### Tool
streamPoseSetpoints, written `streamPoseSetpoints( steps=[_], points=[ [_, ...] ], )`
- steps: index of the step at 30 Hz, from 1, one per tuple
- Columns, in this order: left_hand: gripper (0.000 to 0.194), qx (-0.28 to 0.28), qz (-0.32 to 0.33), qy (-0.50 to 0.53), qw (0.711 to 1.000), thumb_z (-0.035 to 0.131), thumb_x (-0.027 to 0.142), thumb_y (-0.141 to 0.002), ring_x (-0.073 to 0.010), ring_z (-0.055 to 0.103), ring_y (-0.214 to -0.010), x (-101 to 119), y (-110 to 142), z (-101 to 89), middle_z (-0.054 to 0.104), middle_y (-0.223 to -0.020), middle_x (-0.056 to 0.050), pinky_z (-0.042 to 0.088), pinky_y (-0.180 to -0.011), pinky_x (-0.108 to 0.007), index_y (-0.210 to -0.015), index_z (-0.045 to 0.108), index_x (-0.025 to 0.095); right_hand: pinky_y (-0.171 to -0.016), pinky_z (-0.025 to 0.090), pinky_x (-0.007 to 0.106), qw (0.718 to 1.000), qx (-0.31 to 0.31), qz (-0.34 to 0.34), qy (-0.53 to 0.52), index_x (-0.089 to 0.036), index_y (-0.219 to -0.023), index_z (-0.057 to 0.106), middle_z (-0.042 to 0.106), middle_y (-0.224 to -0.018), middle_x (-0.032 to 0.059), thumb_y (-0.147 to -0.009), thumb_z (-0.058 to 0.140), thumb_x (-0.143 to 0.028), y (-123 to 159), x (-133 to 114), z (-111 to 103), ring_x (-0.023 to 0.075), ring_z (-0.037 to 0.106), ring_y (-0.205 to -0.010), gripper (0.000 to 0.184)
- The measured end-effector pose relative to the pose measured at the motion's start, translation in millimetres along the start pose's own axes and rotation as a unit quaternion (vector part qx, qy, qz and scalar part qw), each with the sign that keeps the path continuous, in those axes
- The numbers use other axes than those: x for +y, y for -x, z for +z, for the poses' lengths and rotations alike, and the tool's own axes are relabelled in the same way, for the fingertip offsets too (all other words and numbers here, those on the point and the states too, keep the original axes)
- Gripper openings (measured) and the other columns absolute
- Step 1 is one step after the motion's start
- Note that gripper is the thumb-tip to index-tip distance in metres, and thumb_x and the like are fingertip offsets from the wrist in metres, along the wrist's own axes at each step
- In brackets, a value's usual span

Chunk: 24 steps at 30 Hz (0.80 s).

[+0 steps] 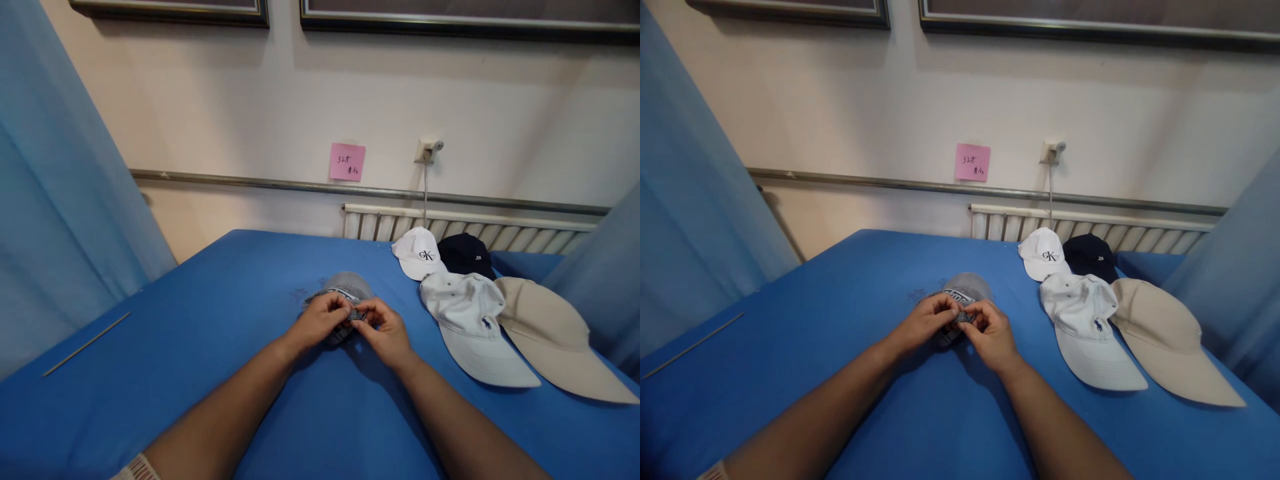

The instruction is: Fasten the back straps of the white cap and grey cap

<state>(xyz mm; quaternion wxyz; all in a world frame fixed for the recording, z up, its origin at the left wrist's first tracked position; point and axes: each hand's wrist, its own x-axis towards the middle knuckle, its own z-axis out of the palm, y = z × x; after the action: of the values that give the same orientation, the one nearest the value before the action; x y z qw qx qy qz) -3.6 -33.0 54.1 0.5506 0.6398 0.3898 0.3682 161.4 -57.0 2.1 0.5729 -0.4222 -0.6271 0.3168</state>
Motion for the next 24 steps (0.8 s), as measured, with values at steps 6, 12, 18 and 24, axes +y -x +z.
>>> streamPoseSetpoints(
  steps=[6,12,18,24],
  points=[
    [0.014,0.007,-0.011,-0.02,1.0,0.065,0.028,-0.071,-0.0095,0.048,-0.057,-3.3,-1.9,-1.7,0.056,-0.063,0.0,0.036,-0.055,-0.022,-0.07,0.059,0.015,-0.058,0.042,0.025,1.0,-0.024,-0.016,0.003,-0.021,-0.09,0.066,0.057,-0.075,-0.0021,-0.076,0.07,-0.023,-0.2,-2.0,-1.2,0.0112,0.051,-0.06,0.015],
    [0.018,0.006,-0.018,-0.012,1.0,0.069,0.03,-0.069,-0.0097,0.049,-0.059,-1.3,-1.7,-1.1,0.057,-0.066,-0.001,0.036,-0.055,-0.022,-0.069,0.061,0.014,-0.055,0.042,0.024,0.999,-0.028,-0.014,-0.005,-0.021,-0.089,0.067,0.058,-0.075,-0.0021,-0.074,0.071,-0.025,-0.6,-2.6,-1.0,0.0106,0.051,-0.059,0.016],
    [0.031,-0.015,-0.04,0.048,0.998,0.072,0.043,-0.073,-0.01,0.053,-0.058,3.8,0.3,-2.9,0.06,-0.065,-0.001,0.041,-0.057,-0.022,-0.078,0.064,0.014,-0.054,0.041,0.024,0.998,0.017,0.024,-0.05,-0.02,-0.09,0.066,0.058,-0.063,-0.0038,-0.073,0.073,-0.028,-1.3,-2.3,0.2,0.0106,0.05,-0.055,0.02],
    [0.035,-0.033,-0.052,0.125,0.99,0.079,0.041,-0.067,-0.0095,0.055,-0.059,-0.6,-0.9,-4.4,0.061,-0.066,-0.001,0.042,-0.059,-0.022,-0.082,0.063,0.013,-0.057,0.044,0.025,0.994,0.023,0.044,-0.097,-0.02,-0.091,0.065,0.062,-0.065,-0.0022,-0.072,0.074,-0.031,-1.6,-4.1,0.2,0.012,0.055,-0.057,0.024]
  ],
)
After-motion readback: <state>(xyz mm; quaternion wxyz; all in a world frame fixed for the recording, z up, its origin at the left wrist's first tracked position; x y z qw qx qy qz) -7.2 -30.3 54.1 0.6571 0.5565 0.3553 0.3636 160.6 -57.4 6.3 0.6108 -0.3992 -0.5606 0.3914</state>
